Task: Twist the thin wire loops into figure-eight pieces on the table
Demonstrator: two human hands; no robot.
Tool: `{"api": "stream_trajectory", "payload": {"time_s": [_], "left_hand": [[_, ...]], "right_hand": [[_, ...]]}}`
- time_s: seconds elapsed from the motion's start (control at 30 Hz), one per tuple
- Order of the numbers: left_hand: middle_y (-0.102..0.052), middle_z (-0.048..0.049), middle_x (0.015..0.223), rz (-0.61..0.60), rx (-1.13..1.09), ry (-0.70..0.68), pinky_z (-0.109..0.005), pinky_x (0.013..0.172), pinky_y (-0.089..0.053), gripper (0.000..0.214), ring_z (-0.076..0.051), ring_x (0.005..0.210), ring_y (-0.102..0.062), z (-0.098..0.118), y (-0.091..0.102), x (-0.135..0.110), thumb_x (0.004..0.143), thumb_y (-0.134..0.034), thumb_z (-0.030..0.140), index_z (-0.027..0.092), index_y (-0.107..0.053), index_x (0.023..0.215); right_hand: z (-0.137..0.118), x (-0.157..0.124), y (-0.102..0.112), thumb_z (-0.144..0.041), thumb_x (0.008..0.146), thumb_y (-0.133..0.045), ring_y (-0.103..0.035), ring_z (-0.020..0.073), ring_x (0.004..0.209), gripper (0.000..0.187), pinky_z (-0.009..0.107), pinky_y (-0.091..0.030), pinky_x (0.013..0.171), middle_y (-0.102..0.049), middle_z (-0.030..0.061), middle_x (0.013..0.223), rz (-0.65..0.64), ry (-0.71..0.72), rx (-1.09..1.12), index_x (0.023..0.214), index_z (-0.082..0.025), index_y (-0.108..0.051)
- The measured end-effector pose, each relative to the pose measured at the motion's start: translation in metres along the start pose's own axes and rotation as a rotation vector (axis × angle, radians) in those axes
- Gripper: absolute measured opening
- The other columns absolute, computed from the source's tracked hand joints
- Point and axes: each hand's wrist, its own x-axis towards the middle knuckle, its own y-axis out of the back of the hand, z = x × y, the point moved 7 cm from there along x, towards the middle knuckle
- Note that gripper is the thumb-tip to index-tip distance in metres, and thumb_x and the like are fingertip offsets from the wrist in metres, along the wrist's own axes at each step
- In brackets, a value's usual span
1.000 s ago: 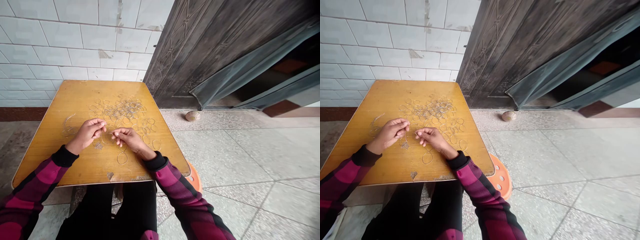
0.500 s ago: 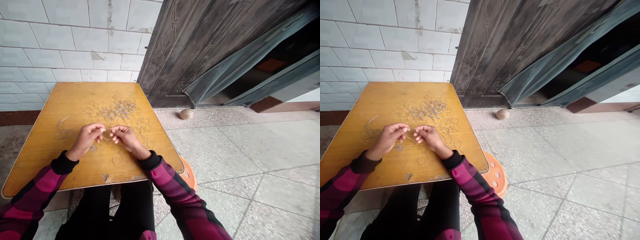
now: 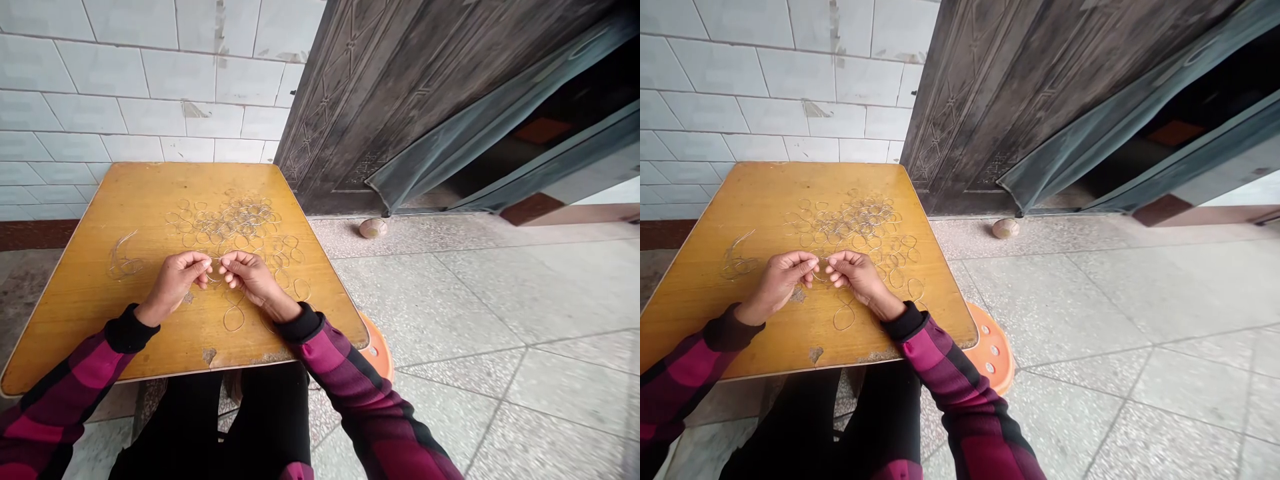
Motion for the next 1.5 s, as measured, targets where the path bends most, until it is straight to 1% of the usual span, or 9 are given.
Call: {"api": "stream_trajectory", "payload": {"time_s": [0.3,0.7,0.83,1.03,1.23,1.3,1.37,1.43,1.5], "left_hand": [[-0.064,-0.0001,0.064,-0.001,0.038,-0.027,-0.022,0.047,-0.045,0.016,-0.008,0.048,-0.054,0.003,-0.001,0.0,0.078,-0.067,0.029,0.014,-0.067,0.076],[-0.058,0.002,0.055,-0.051,0.091,-0.039,-0.022,0.05,-0.044,0.016,-0.009,0.048,-0.053,-0.002,-0.002,-0.001,0.081,-0.064,0.029,0.015,-0.065,0.075],[-0.059,0.0017,0.058,-0.045,0.077,-0.034,-0.022,0.049,-0.043,0.016,-0.009,0.048,-0.052,-0.001,0.0,0.0,0.08,-0.065,0.03,0.015,-0.065,0.075],[-0.061,0.0,0.065,-0.073,0.059,-0.031,-0.021,0.045,-0.041,0.017,-0.008,0.048,-0.05,0.004,0.0,0.001,0.08,-0.065,0.032,0.015,-0.066,0.076],[-0.065,-0.0023,0.071,-0.057,0.065,-0.042,-0.021,0.043,-0.04,0.019,-0.008,0.048,-0.05,0.005,0.002,0.002,0.079,-0.065,0.033,0.015,-0.066,0.079],[-0.065,-0.0027,0.072,-0.042,0.076,-0.043,-0.021,0.042,-0.039,0.019,-0.008,0.048,-0.05,0.006,0.003,0.002,0.08,-0.065,0.034,0.015,-0.067,0.083],[-0.065,-0.0018,0.07,0.005,0.117,-0.064,-0.021,0.042,-0.039,0.021,-0.008,0.048,-0.05,0.009,0.007,0.001,0.08,-0.065,0.034,0.015,-0.067,0.089],[-0.063,-0.0007,0.071,0.092,0.187,-0.141,-0.02,0.043,-0.039,0.021,-0.008,0.048,-0.049,0.018,0.013,-0.004,0.08,-0.065,0.033,0.016,-0.067,0.092],[-0.061,0.0002,0.07,0.149,0.245,-0.214,-0.02,0.043,-0.037,0.018,-0.006,0.048,-0.048,0.026,0.014,-0.01,0.08,-0.066,0.031,0.017,-0.067,0.091]], "right_hand": [[-0.001,-0.001,0.0,-0.033,0.065,-0.082,-0.056,0.0032,0.044,0.027,0.013,-0.046,0.043,-0.069,-0.0021,0.065,0.013,0.023,-0.01,0.076,-0.015,-0.067],[-0.001,-0.002,-0.004,-0.034,0.067,-0.08,-0.055,0.0037,0.044,0.025,0.014,-0.043,0.04,-0.068,-0.0024,0.066,-0.009,0.037,-0.049,0.075,-0.015,-0.067],[-0.001,-0.003,-0.003,-0.035,0.067,-0.08,-0.056,0.004,0.044,0.025,0.015,-0.045,0.041,-0.068,-0.0023,0.066,-0.006,0.03,-0.042,0.076,-0.015,-0.067],[0.0,-0.004,-0.005,-0.034,0.067,-0.08,-0.057,0.0042,0.045,0.026,0.015,-0.047,0.043,-0.069,-0.0024,0.067,-0.015,0.016,-0.024,0.077,-0.015,-0.066],[-0.001,-0.004,-0.005,-0.034,0.066,-0.081,-0.058,0.0043,0.045,0.027,0.014,-0.048,0.044,-0.07,-0.0019,0.067,-0.006,0.022,-0.011,0.078,-0.016,-0.066],[0.0,-0.003,-0.005,-0.034,0.066,-0.081,-0.059,0.0045,0.047,0.027,0.014,-0.049,0.044,-0.07,-0.0017,0.068,-0.008,0.023,-0.011,0.078,-0.015,-0.066],[-0.001,-0.003,-0.005,-0.034,0.066,-0.081,-0.06,0.0046,0.049,0.027,0.014,-0.049,0.045,-0.07,-0.0017,0.068,-0.008,0.031,-0.006,0.078,-0.015,-0.066],[-0.001,-0.002,-0.005,-0.035,0.066,-0.081,-0.061,0.0047,0.051,0.027,0.013,-0.05,0.046,-0.07,-0.0016,0.069,-0.002,0.041,0.0,0.079,-0.015,-0.066],[-0.001,-0.002,-0.004,-0.036,0.067,-0.08,-0.062,0.005,0.053,0.027,0.014,-0.051,0.048,-0.07,-0.0014,0.07,0.01,0.053,0.012,0.08,-0.016,-0.066]]}}
